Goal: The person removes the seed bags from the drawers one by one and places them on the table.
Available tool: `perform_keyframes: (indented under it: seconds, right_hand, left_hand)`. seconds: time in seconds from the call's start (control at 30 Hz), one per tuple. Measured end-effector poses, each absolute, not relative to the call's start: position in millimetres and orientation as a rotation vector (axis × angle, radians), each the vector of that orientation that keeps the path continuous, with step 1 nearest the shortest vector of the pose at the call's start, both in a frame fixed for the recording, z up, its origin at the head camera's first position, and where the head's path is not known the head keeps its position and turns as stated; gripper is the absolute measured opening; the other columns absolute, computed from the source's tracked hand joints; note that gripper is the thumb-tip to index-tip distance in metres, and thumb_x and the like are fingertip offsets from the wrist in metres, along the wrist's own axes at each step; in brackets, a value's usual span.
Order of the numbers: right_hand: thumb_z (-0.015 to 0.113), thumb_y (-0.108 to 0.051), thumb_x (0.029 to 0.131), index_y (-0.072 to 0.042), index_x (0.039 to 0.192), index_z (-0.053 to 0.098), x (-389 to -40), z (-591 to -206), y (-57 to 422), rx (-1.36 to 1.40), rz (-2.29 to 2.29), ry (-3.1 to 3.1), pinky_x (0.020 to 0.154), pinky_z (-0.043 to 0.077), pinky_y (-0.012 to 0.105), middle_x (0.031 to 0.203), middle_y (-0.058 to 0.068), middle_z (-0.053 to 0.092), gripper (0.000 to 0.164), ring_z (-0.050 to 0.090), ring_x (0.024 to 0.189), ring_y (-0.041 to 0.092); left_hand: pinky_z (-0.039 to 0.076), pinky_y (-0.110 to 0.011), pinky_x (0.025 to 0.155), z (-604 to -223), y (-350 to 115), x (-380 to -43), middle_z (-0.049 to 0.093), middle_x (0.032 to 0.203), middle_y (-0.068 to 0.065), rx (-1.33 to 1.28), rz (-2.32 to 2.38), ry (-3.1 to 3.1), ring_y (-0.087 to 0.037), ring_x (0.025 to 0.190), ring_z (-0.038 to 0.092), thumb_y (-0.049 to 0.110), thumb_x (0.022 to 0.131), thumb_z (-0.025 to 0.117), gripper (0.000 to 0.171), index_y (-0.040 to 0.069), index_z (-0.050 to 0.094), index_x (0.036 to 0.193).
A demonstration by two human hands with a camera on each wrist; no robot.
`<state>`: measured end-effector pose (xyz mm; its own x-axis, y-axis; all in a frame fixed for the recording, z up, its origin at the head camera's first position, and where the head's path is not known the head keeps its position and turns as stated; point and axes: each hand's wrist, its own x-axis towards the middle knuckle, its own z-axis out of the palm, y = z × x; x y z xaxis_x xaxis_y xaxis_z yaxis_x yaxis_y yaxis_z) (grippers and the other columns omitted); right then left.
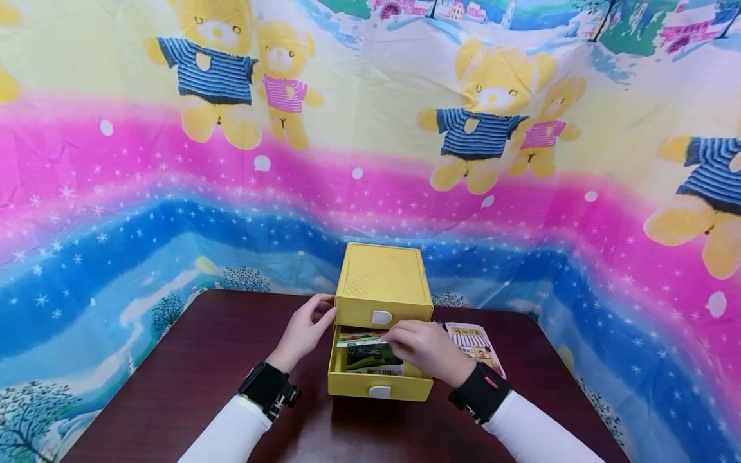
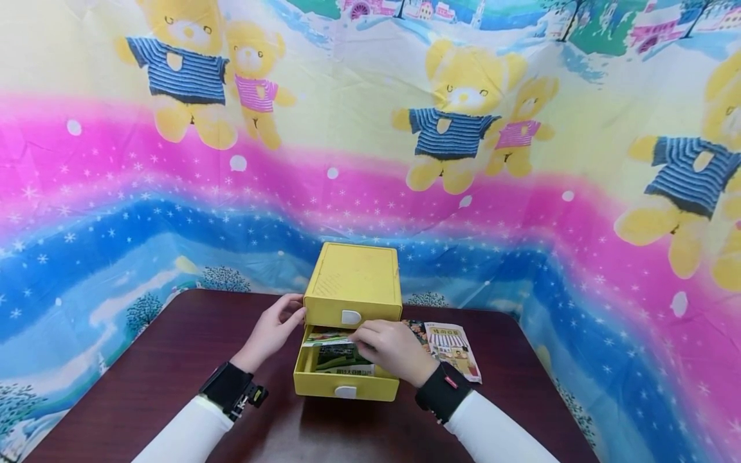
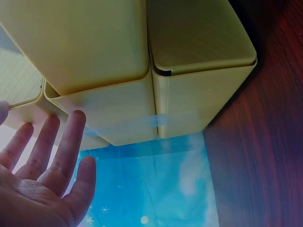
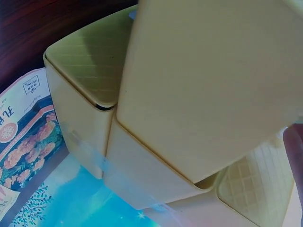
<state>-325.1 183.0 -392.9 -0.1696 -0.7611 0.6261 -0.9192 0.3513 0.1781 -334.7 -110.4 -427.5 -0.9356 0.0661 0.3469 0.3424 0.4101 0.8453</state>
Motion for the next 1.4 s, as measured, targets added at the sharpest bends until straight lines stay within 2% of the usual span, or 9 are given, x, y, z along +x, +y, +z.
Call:
perform_keyframes:
  seconds: [0.13,0.3,0.6,0.73,0.83,1.13,1.3,1.4]
  right_hand:
    - [0.076,-0.007,0.089,-0.014,0.105,0.074,-323,-389,185,1.413,0.339,-1.936,0.069,0.053,0.019,0.098,-0.005,0.072,0.017,0.068,0.083,0.006]
    - [0.077,-0.001,0.085,-0.014,0.107,0.074,-319,-381,186,1.364,0.4,-1.915,0.067,0.052,0.019,0.096,-0.004,0.072,0.025,0.067,0.081,0.007]
    - [0.08,0.0,0.084,-0.009,0.11,0.074,-311,-365,194,1.307,0.507,-1.891,0.066,0.05,0.021,0.1,0.001,0.073,0.028,0.066,0.083,0.011]
    - [0.07,-0.011,0.097,-0.008,0.11,0.073,-307,-361,201,1.263,0.532,-1.846,0.067,0.051,0.022,0.1,0.004,0.072,0.014,0.066,0.082,0.013]
    - [0.058,-0.02,0.105,-0.006,0.11,0.072,-304,-357,204,1.233,0.536,-1.793,0.068,0.051,0.023,0.1,0.005,0.071,0.021,0.066,0.083,0.015]
    - [0.055,-0.019,0.106,0.0,0.108,0.071,-299,-343,219,1.139,0.586,-1.694,0.072,0.05,0.024,0.1,0.01,0.07,0.024,0.064,0.086,0.019]
    - [0.053,-0.018,0.107,0.003,0.107,0.07,-301,-337,231,1.074,0.612,-1.64,0.082,0.048,0.026,0.099,0.015,0.068,0.027,0.064,0.089,0.024]
    - [0.053,-0.019,0.108,0.005,0.108,0.069,-303,-336,239,1.042,0.624,-1.609,0.082,0.045,0.025,0.101,0.018,0.068,0.029,0.063,0.091,0.025]
  left_hand:
    - [0.053,-0.036,0.079,-427,-110,-335,0.068,0.116,-0.006,-0.364,-1.535,-2.401,-0.022,0.098,0.068,0.028,0.104,0.061,0.034,0.018,0.06,0.137]
    - [0.052,-0.036,0.078,-427,-111,-335,0.068,0.115,-0.006,-0.369,-1.538,-2.399,-0.021,0.097,0.068,0.029,0.104,0.06,0.034,0.019,0.06,0.137]
    - [0.052,-0.036,0.078,-428,-110,-335,0.068,0.114,-0.005,-0.368,-1.54,-2.395,-0.022,0.097,0.067,0.028,0.104,0.06,0.033,0.019,0.061,0.136]
    - [0.052,-0.035,0.078,-430,-110,-337,0.068,0.115,-0.006,-0.374,-1.537,-2.388,-0.023,0.099,0.067,0.028,0.104,0.06,0.034,0.018,0.06,0.137]
    - [0.053,-0.036,0.078,-429,-110,-336,0.068,0.115,-0.006,-0.37,-1.541,-2.386,-0.024,0.099,0.068,0.028,0.104,0.06,0.034,0.017,0.061,0.137]
    - [0.053,-0.035,0.078,-429,-109,-335,0.067,0.116,-0.008,-0.366,-1.553,-2.384,-0.029,0.101,0.068,0.027,0.105,0.06,0.035,0.016,0.059,0.138]
    - [0.053,-0.036,0.079,-429,-109,-334,0.068,0.117,-0.007,-0.359,-1.553,-2.386,-0.027,0.1,0.068,0.027,0.104,0.06,0.035,0.017,0.06,0.138]
    - [0.053,-0.036,0.079,-429,-109,-334,0.067,0.117,-0.007,-0.36,-1.559,-2.387,-0.028,0.101,0.068,0.028,0.104,0.06,0.035,0.017,0.059,0.138]
